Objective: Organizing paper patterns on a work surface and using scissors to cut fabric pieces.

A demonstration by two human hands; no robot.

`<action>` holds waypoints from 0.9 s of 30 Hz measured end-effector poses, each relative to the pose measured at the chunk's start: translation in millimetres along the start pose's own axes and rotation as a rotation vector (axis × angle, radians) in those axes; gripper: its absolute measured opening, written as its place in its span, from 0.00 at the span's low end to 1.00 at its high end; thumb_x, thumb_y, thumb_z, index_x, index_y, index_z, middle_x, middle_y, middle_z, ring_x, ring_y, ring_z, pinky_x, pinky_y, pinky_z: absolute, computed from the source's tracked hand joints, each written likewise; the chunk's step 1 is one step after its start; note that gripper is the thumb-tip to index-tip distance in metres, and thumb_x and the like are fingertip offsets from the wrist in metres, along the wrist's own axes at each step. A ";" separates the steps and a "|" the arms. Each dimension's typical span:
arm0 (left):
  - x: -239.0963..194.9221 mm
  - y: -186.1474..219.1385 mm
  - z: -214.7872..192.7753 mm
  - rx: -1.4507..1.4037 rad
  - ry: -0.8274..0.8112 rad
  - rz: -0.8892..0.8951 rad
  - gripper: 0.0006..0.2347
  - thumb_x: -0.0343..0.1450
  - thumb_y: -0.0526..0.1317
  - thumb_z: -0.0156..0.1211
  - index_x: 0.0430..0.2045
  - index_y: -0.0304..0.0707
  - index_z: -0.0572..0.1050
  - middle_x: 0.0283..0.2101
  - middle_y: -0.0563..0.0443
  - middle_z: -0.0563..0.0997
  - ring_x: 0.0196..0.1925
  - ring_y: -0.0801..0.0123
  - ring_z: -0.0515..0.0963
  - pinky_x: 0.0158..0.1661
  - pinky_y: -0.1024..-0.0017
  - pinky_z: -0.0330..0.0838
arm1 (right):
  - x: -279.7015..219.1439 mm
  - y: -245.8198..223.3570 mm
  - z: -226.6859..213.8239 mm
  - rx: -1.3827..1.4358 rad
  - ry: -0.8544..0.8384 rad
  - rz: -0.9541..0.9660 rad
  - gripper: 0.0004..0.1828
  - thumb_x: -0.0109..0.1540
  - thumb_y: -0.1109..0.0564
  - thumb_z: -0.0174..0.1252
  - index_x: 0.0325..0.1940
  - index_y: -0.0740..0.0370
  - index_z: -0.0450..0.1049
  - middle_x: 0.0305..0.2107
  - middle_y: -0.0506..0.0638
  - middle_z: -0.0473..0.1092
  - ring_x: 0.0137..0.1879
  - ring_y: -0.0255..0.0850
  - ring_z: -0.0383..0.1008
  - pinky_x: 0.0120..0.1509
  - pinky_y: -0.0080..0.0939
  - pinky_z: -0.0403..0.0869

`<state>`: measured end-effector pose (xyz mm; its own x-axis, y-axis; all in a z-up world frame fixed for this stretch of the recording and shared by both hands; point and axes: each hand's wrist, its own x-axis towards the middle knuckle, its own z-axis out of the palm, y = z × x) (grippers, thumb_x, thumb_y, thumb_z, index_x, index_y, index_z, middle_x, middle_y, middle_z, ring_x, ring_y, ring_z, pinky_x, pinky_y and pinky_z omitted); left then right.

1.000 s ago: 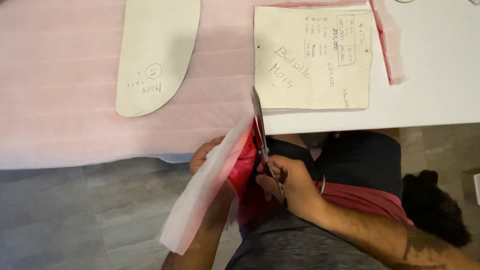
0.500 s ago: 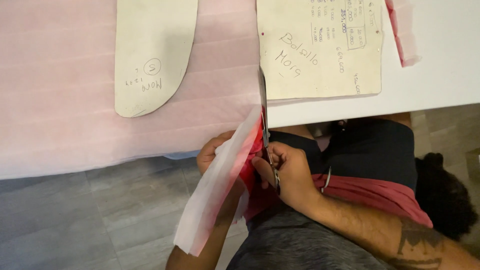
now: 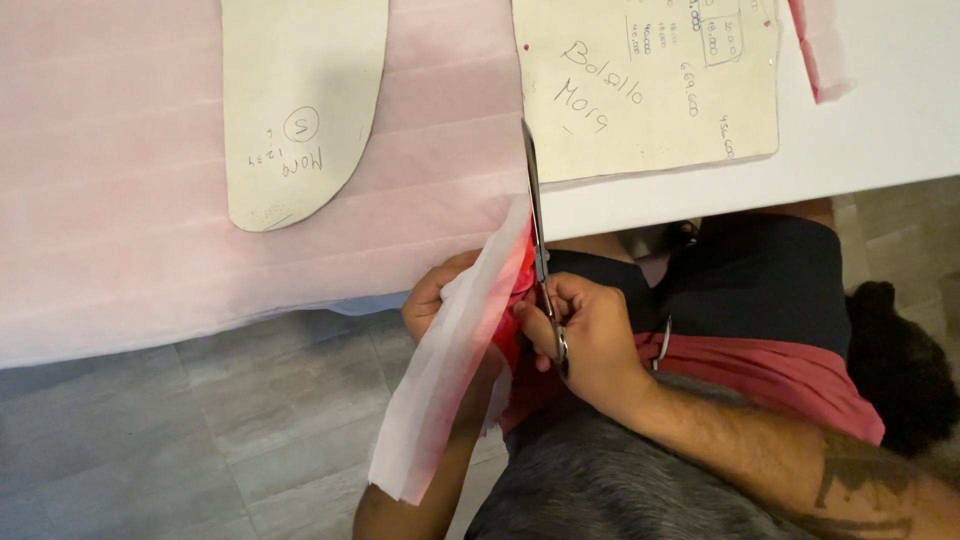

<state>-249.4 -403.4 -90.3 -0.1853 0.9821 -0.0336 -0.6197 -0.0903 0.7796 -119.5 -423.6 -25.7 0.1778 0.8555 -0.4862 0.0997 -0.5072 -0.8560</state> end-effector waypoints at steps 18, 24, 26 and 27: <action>5.0 12.5 -4.7 0.040 -0.123 0.190 0.10 0.71 0.36 0.66 0.24 0.27 0.74 0.43 0.28 0.80 0.41 0.51 0.81 0.43 0.61 0.75 | 28.4 -46.5 -7.8 -0.042 -0.066 0.064 0.18 0.61 0.53 0.66 0.23 0.68 0.73 0.08 0.54 0.66 0.13 0.38 0.71 0.19 0.30 0.69; 10.9 18.8 -12.0 0.136 -0.227 0.233 0.13 0.74 0.38 0.59 0.22 0.24 0.75 0.39 0.27 0.80 0.40 0.44 0.81 0.43 0.60 0.75 | 25.7 -52.8 0.0 -0.084 -0.011 0.048 0.17 0.62 0.56 0.63 0.22 0.67 0.73 0.07 0.53 0.65 0.12 0.37 0.70 0.18 0.28 0.66; 8.4 15.3 -16.9 0.152 -0.224 0.237 0.13 0.74 0.38 0.60 0.22 0.23 0.75 0.40 0.25 0.80 0.40 0.43 0.81 0.42 0.58 0.75 | 27.9 -46.3 0.3 -0.093 0.005 0.049 0.17 0.61 0.56 0.64 0.21 0.67 0.73 0.07 0.53 0.65 0.12 0.37 0.71 0.17 0.28 0.65; 6.5 13.5 -19.4 0.171 -0.218 0.239 0.13 0.73 0.38 0.60 0.22 0.23 0.75 0.40 0.24 0.80 0.40 0.43 0.80 0.42 0.57 0.76 | 28.6 -42.7 0.3 -0.103 0.019 0.053 0.16 0.60 0.56 0.65 0.20 0.66 0.73 0.07 0.53 0.65 0.12 0.36 0.71 0.16 0.28 0.64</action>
<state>-273.8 -401.4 -92.1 -0.1312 0.9504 0.2820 -0.4384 -0.3107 0.8434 -118.9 -377.4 -3.1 0.2043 0.8258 -0.5257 0.1895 -0.5602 -0.8064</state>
